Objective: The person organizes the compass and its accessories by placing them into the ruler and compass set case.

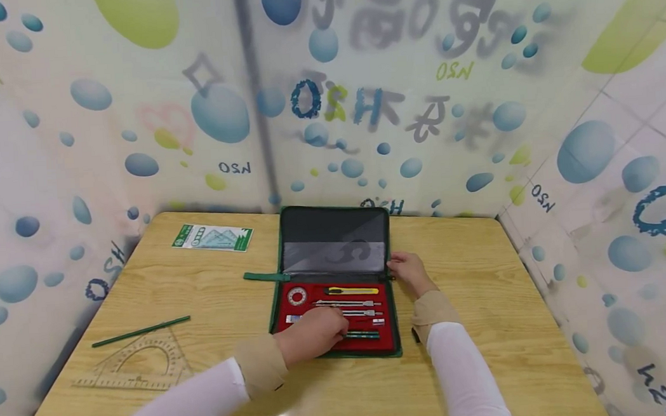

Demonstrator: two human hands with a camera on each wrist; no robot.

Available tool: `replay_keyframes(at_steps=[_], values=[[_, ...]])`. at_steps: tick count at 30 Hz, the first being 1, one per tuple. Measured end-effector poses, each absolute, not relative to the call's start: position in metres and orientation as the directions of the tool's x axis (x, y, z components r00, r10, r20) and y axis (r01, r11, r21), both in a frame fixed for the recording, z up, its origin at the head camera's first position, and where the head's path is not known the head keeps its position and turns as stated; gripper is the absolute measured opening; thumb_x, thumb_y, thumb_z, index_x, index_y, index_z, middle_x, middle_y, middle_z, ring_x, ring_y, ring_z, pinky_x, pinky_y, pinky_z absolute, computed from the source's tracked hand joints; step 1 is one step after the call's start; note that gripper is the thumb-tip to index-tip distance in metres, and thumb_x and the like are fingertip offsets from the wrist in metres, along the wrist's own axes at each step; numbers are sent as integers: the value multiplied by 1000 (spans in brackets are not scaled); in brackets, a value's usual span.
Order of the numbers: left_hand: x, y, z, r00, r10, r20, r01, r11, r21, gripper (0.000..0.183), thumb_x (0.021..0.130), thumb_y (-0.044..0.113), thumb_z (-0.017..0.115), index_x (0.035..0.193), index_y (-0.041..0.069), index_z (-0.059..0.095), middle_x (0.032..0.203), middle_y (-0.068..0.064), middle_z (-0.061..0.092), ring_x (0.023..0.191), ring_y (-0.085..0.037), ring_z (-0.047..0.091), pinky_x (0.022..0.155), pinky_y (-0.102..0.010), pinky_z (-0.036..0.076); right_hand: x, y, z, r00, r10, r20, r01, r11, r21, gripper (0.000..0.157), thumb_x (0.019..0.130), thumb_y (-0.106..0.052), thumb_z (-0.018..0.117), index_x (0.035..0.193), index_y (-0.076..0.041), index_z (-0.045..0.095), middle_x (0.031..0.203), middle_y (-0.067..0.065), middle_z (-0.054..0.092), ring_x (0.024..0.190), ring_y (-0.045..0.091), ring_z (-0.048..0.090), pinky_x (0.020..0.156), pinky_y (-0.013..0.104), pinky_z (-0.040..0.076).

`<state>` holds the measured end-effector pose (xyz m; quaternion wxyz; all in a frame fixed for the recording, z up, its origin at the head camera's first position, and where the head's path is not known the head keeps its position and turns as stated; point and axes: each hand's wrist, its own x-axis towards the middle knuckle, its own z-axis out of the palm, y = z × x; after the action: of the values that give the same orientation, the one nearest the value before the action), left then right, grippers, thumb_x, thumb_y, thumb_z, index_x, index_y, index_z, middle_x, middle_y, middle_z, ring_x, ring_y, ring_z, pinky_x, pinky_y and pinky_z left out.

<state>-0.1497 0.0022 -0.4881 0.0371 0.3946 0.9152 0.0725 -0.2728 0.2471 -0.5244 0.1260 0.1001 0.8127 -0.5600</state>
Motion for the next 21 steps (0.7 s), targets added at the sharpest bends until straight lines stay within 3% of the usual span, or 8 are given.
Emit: replay_keyframes(at_steps=[9,16,21], values=[[-147,6,-493,-711,704,-4,697,705,132,3,84,23,71,87,22,71,84,10,70,71,-5,60,75,-21,53,-272,247,-524,-952,23,-305,293,355,-888,43,97,-5,48,136,11,41,133,30,47,114,29,56,98,40,47],[-147,6,-493,-711,704,-1,701,708,78,3,86,23,70,84,21,71,82,9,69,71,-6,59,73,-22,54,-273,246,-524,-953,20,-301,289,348,-892,42,97,-5,48,136,11,42,133,30,48,111,26,57,98,39,47],[-145,6,-495,-715,698,28,699,713,59,6,86,25,70,86,20,71,82,7,69,71,-7,60,73,-23,54,-273,247,-525,-953,17,-301,287,358,-889,42,98,-5,47,136,11,42,132,30,48,114,29,56,99,41,46]])
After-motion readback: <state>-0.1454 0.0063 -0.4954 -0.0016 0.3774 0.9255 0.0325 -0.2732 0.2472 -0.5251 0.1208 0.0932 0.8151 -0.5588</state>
